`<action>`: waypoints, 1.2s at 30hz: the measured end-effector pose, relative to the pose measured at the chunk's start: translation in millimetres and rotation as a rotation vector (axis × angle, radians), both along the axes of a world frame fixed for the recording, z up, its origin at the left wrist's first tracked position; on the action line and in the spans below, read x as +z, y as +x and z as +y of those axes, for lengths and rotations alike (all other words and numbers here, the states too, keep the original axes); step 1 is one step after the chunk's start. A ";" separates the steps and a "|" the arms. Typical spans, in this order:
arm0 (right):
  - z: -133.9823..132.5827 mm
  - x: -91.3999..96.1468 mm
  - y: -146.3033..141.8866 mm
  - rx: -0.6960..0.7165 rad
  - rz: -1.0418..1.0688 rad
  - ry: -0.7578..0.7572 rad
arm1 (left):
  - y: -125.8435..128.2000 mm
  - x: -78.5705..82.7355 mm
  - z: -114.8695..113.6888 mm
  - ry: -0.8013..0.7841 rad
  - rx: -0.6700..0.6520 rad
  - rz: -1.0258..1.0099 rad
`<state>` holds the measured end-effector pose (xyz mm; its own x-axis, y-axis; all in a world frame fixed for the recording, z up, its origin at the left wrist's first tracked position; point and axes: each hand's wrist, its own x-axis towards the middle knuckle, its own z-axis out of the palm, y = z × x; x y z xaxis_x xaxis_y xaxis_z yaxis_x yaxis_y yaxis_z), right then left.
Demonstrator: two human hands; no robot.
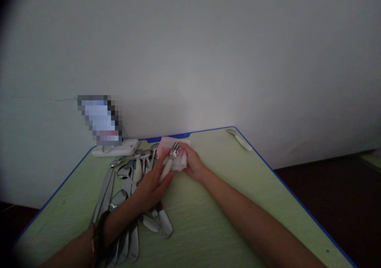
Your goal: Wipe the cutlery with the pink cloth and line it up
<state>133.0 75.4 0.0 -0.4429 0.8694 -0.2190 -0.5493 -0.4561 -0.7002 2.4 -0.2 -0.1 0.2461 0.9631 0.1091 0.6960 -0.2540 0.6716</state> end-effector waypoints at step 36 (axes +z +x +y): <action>0.0 0.3 -0.1 0.006 -0.020 0.022 | 0.4 0.8 -0.2 0.003 0.004 0.064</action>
